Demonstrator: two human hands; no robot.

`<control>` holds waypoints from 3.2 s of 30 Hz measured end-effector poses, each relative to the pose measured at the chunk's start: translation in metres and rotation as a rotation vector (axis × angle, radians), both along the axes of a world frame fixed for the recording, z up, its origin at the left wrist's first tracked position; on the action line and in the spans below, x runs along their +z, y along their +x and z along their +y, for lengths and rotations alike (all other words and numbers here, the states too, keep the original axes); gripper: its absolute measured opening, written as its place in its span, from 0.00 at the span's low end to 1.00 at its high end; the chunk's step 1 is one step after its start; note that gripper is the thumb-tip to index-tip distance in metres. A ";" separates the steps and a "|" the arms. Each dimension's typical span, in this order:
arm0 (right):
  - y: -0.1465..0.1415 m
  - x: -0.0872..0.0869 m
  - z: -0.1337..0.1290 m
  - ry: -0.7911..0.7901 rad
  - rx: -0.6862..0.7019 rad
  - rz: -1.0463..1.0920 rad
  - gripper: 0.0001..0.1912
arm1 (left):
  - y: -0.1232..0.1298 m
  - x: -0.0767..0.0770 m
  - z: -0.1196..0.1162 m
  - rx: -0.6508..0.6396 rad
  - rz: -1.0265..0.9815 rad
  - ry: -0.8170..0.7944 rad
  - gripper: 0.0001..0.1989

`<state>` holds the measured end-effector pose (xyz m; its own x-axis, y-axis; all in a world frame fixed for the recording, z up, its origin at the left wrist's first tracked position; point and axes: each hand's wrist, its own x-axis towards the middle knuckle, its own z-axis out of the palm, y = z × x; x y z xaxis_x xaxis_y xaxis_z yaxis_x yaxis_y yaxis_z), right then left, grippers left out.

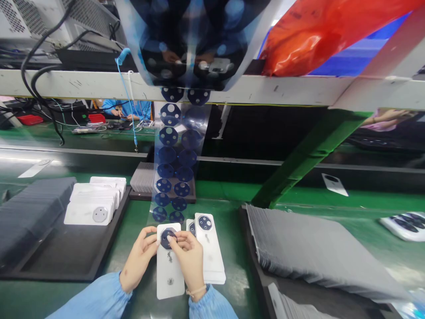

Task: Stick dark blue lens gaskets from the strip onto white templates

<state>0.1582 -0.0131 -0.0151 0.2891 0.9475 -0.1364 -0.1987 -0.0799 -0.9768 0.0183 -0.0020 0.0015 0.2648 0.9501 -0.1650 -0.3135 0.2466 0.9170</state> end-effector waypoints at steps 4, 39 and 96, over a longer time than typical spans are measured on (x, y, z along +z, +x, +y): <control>0.000 0.000 0.001 0.013 -0.017 -0.012 0.19 | 0.001 0.000 0.000 0.011 0.006 -0.012 0.20; -0.003 0.004 -0.001 0.017 -0.056 -0.061 0.18 | 0.000 0.000 -0.004 -0.005 0.011 -0.017 0.17; 0.006 0.005 -0.009 0.440 -0.215 -0.816 0.28 | -0.005 -0.003 0.005 0.283 0.085 -0.028 0.20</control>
